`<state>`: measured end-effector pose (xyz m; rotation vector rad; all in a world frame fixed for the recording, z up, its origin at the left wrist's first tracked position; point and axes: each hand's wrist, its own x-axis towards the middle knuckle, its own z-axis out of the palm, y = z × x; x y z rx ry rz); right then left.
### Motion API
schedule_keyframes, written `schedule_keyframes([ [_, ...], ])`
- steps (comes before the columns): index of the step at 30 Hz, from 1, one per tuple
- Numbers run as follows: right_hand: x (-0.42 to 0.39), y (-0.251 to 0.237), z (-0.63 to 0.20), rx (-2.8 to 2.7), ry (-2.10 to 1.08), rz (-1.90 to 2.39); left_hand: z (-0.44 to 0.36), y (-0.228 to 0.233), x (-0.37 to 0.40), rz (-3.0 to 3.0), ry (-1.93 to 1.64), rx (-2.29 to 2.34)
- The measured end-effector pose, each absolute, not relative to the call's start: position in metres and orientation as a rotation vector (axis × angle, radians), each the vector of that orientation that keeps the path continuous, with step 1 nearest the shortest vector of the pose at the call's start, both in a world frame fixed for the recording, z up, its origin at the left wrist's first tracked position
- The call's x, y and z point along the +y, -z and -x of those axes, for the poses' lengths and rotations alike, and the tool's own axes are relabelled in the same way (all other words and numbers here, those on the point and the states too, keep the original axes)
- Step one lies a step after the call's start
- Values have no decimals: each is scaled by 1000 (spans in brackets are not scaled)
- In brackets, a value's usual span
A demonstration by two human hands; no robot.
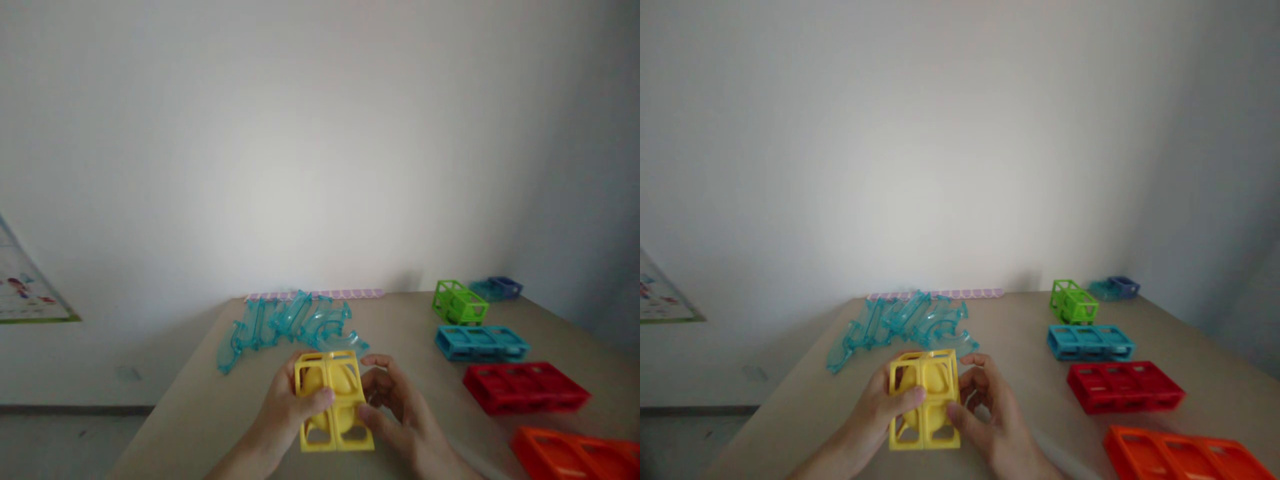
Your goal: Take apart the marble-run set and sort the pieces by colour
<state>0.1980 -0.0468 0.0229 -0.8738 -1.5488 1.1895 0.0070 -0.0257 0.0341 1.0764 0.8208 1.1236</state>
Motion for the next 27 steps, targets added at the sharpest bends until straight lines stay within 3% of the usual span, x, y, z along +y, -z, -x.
schedule_keyframes([
  [9,-42,-18,-212,-1827,-915,955,8,-27,-24,-1520,-1128,860],
  [16,-37,-11,-211,-1872,-915,1087,16,-20,-16,-1889,-1047,972],
  [23,-48,-20,-214,-1882,-592,949,20,-29,-14,-2135,-1033,889],
  [27,-47,-31,-214,-2056,-672,924,20,-28,-14,-2130,-1046,907],
])
